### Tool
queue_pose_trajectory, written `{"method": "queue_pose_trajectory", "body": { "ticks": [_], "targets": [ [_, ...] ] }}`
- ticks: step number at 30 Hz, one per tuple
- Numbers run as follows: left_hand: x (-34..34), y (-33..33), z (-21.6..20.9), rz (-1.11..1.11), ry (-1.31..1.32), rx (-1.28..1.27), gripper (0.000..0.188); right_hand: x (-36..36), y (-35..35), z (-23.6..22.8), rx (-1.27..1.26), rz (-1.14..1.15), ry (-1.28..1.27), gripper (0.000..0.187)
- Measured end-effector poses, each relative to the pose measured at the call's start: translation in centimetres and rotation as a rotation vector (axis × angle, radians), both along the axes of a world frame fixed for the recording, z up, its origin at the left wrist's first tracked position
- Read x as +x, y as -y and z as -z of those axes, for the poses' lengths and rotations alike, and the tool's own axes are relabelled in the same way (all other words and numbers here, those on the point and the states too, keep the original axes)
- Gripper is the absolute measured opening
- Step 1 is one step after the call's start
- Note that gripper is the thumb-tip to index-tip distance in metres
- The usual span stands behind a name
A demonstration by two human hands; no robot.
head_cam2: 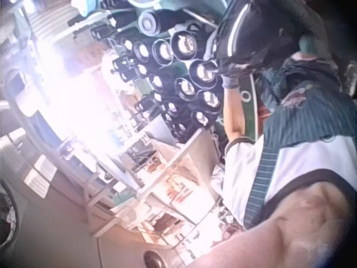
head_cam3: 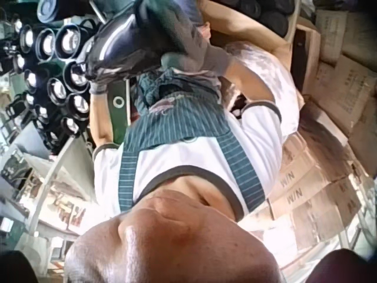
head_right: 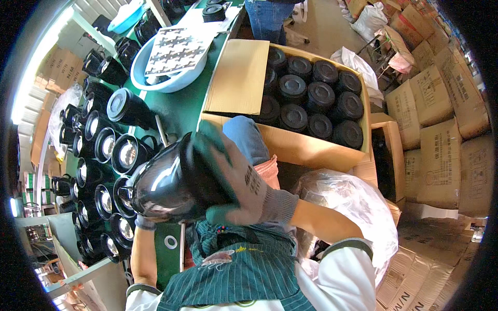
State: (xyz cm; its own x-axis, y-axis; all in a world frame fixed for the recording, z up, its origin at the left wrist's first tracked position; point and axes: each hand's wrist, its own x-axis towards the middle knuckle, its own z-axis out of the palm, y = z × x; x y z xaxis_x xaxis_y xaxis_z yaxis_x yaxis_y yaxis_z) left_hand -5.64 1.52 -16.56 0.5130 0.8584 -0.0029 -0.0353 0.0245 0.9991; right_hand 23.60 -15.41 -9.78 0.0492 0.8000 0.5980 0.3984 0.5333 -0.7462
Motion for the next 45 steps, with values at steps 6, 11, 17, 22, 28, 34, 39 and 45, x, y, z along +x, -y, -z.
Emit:
{"method": "queue_pose_trajectory", "body": {
  "ticks": [6, 11, 17, 22, 28, 34, 39, 45],
  "targets": [
    [2.6, 1.4, 0.4, 0.053, -0.086, -0.005, 0.028, 3.1, 0.9, -0.3, 0.097, 0.073, 0.326, 0.104],
    [2.9, 1.8, -1.0, 0.062, -0.147, 0.042, 0.029, 3.4, 2.4, -2.8, -0.069, 0.133, 0.356, 0.115],
    [3.9, 1.8, -9.0, 0.048, -0.372, 0.559, 0.03, 1.6, 2.2, 3.4, -0.102, 0.183, -0.117, 0.099],
    [5.5, 1.1, -14.4, 0.228, -0.56, 0.96, 0.031, -1.0, 2.5, 6.0, -0.561, 0.168, -0.675, 0.084],
    [5.5, 0.7, -13.1, 0.218, -0.535, 0.889, 0.032, -0.9, 2.7, 3.2, -0.918, 0.22, -0.904, 0.066],
    [5.0, -1.9, -13.6, 0.145, -0.454, 0.988, 0.03, 0.9, 0.3, 0.8, -0.435, 0.036, -0.77, 0.093],
    [3.4, -2.0, -7.3, 0.024, 0.131, 0.009, 0.046, 0.5, -2.9, -5.2, -0.066, 0.223, 0.022, 0.107],
    [4.2, -0.5, -3.8, 0.097, -0.213, -0.183, 0.049, -0.3, -3.9, -7.6, -0.029, 0.173, 0.232, 0.11]
  ]
}}
